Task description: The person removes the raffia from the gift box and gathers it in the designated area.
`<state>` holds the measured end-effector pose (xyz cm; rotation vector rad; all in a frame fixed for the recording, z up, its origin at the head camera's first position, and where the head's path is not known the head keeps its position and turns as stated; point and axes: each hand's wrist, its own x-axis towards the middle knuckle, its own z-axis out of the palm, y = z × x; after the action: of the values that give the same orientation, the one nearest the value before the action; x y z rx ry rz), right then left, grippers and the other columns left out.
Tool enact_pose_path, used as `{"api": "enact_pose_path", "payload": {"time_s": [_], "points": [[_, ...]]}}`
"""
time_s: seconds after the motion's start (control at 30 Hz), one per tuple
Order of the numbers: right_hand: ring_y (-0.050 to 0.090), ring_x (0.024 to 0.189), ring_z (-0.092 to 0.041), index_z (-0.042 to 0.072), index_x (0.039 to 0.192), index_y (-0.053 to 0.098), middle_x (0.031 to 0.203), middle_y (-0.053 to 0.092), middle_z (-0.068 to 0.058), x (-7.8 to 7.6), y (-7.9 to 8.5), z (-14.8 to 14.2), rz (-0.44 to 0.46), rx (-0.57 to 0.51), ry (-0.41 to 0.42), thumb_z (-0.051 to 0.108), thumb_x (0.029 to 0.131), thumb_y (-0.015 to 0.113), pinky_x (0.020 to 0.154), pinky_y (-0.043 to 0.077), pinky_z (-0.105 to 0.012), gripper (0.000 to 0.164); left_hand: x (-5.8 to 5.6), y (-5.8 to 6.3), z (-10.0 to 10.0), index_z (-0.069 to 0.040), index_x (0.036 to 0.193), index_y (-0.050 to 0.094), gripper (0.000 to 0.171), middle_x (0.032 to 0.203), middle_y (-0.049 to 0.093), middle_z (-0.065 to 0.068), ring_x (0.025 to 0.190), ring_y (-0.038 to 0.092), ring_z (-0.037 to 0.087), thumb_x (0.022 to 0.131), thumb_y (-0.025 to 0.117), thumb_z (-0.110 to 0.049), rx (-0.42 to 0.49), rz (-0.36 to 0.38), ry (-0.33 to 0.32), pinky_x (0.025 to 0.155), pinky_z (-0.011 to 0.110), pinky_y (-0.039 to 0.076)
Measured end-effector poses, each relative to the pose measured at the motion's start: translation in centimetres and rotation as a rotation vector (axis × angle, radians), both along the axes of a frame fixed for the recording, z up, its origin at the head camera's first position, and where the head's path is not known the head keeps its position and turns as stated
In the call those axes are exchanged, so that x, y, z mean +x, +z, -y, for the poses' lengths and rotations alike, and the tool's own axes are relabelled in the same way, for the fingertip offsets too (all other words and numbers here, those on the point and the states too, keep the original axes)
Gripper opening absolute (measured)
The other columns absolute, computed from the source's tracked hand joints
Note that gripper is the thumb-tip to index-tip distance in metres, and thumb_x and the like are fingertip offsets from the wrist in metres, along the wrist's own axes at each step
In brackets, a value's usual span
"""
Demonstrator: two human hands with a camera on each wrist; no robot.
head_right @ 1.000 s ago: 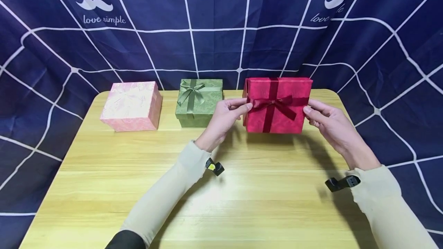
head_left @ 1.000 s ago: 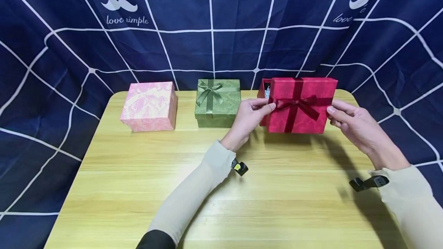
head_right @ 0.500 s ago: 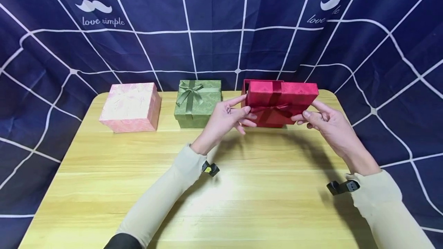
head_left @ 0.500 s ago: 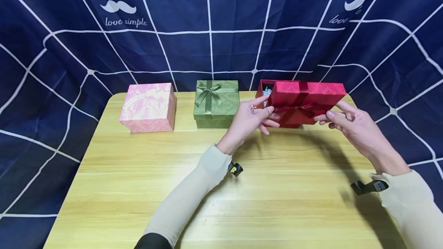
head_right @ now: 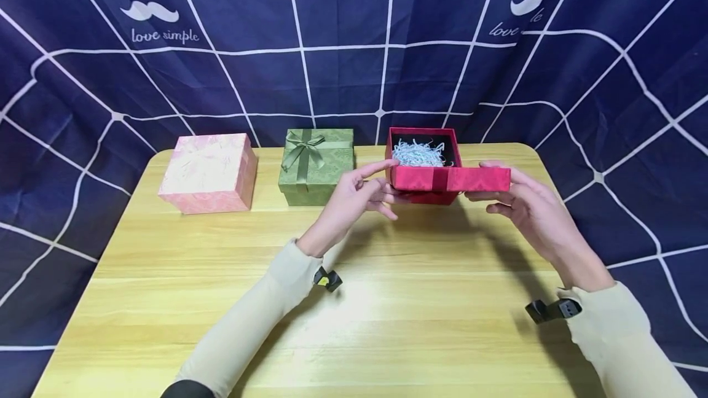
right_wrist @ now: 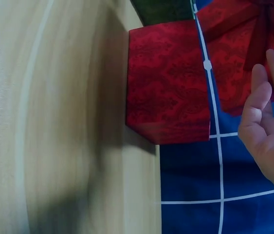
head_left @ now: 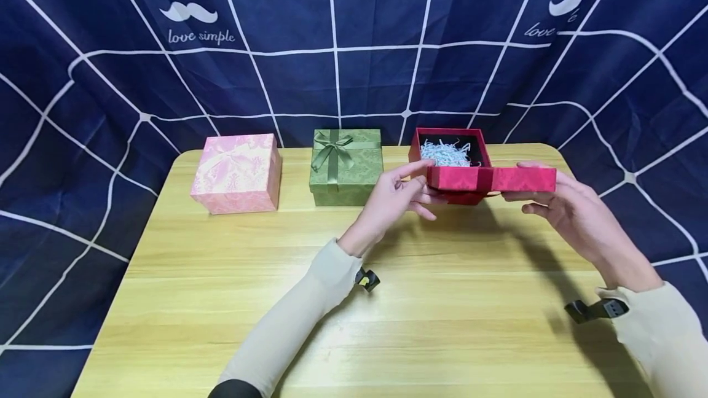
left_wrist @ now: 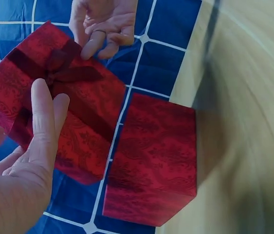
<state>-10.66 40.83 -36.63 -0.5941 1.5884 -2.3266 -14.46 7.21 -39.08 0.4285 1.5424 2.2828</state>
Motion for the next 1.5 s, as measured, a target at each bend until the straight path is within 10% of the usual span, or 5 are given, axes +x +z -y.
{"api": "enact_pose_path", "payload": {"time_s": [0.43,0.8,1.17,1.3,1.5], "points": [[0.076,0.111,-0.020,0.000,0.152,0.057,0.137,0.071,-0.011,1.4,-0.8,0.3,0.038,0.142,-0.072,-0.001,0.117,0.027,0.088,0.061,-0.030,0.045,1.0,-1.6,0.5,-0.005,0.147,0.061,0.046,0.097,0.076,0.012,0.072,0.071,0.023,0.105,0.076,-0.012,-0.057,-0.084,-0.041,0.067,0.040,0.063],[0.071,0.121,-0.017,0.002,0.160,0.046,0.142,0.068,-0.011,2.1,-1.8,0.5,-0.021,0.273,-0.078,-0.020,0.108,0.040,0.090,0.060,-0.028,0.057,1.0,-2.8,1.2,-0.024,0.169,0.040,0.083,0.160,0.047,0.005,0.066,0.067,0.025,0.099,0.081,-0.005,-0.085,-0.112,-0.083,0.063,0.044,0.061],[0.052,0.142,-0.007,0.010,0.174,0.022,0.168,0.037,-0.007,2.4,-2.4,0.5,-0.147,0.540,-0.065,-0.023,0.098,0.052,0.102,0.051,-0.020,0.088,1.3,-3.6,1.8,-0.041,0.174,0.023,0.106,0.170,0.034,0.001,0.080,0.066,0.046,0.096,0.077,0.006,-0.137,-0.114,-0.225,0.069,0.038,0.057],[0.039,0.148,-0.008,0.012,0.175,0.016,0.174,0.024,-0.009,2.7,-2.7,0.4,-0.181,0.622,-0.047,-0.023,0.094,0.056,0.105,0.045,-0.016,0.097,1.8,-3.7,1.6,-0.044,0.174,0.018,0.112,0.177,0.017,-0.010,0.080,0.067,0.039,0.095,0.076,0.009,-0.175,-0.121,-0.234,0.069,0.031,0.055],[0.036,0.147,-0.010,0.013,0.176,0.014,0.177,0.014,-0.011,3.1,-3.2,0.3,-0.207,0.726,-0.035,-0.022,0.093,0.059,0.105,0.045,-0.016,0.100,2.8,-3.9,1.4,-0.048,0.174,0.010,0.120,0.178,0.018,0.011,0.078,0.069,0.018,0.093,0.077,0.009,-0.236,-0.094,-0.223,0.069,0.027,0.056]]}}
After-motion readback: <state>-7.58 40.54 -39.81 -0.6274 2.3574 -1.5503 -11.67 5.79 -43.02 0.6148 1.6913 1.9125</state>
